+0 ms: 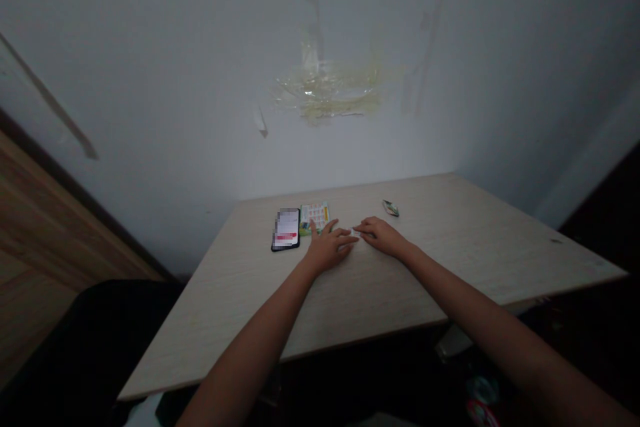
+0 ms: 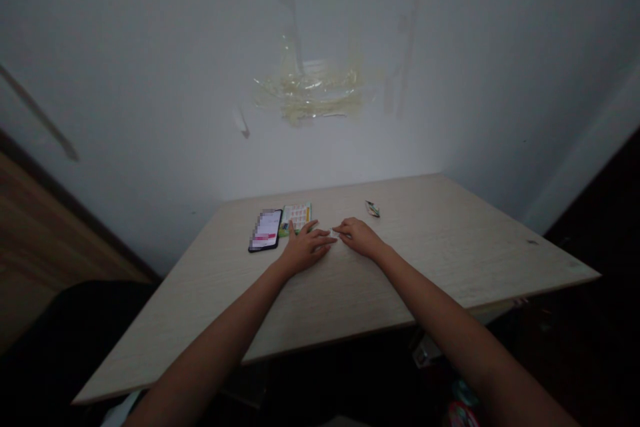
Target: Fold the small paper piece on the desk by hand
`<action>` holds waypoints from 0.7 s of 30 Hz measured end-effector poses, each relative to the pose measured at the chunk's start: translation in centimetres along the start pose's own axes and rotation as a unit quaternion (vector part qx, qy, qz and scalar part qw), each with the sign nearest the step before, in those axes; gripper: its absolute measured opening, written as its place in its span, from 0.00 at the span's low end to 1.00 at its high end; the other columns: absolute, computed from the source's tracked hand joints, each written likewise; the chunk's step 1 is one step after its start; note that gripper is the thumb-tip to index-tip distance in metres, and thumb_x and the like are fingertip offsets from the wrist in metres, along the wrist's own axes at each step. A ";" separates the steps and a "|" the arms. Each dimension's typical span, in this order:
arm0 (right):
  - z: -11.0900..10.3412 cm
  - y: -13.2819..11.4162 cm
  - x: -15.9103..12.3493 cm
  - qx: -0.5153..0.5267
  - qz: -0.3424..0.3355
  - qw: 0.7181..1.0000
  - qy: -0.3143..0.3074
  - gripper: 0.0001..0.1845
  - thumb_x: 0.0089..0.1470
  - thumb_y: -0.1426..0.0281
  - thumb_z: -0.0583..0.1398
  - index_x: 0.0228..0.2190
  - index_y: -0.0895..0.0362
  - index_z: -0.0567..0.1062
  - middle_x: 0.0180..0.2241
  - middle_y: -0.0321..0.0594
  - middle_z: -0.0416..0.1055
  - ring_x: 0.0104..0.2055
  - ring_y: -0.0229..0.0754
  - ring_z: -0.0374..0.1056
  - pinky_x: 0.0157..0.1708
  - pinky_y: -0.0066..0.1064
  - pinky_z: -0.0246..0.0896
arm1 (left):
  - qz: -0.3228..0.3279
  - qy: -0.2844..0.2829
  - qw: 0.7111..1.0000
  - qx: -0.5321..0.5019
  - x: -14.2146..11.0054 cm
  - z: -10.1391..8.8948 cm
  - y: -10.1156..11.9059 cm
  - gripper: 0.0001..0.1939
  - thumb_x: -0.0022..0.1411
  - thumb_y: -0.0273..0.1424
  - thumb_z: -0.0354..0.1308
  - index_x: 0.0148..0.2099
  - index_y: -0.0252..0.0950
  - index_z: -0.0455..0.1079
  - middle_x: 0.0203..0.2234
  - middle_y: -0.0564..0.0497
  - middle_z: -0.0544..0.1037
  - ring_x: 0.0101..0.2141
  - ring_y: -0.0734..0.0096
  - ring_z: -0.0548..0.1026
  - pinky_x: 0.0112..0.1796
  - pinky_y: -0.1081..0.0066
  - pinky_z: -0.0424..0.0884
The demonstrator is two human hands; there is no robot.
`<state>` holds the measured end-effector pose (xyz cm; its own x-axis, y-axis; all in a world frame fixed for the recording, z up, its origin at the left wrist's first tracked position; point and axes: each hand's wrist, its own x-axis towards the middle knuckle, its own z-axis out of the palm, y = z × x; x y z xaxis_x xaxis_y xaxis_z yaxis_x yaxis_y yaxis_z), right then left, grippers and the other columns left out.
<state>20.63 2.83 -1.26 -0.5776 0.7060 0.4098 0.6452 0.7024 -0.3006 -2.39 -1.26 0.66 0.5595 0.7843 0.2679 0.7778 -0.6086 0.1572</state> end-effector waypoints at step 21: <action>0.1 -0.5 0.1 0.001 0.008 1.000 0.016 0.14 0.62 0.65 0.58 0.44 0.55 0.81 0.41 0.45 0.76 0.47 0.45 0.69 0.50 0.37 0.62 | -0.034 0.041 0.998 0.036 0.1 0.3 0.3 0.18 0.70 0.41 0.47 0.57 0.55 0.70 0.55 0.56 0.75 0.65 0.49 0.56 0.56 0.24 0.23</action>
<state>20.27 2.55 -1.14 -0.5505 0.7146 0.4316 0.6542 0.6904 -0.3086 -2.01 -1.30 0.50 0.4823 0.8092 0.3356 0.8329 -0.5423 0.1105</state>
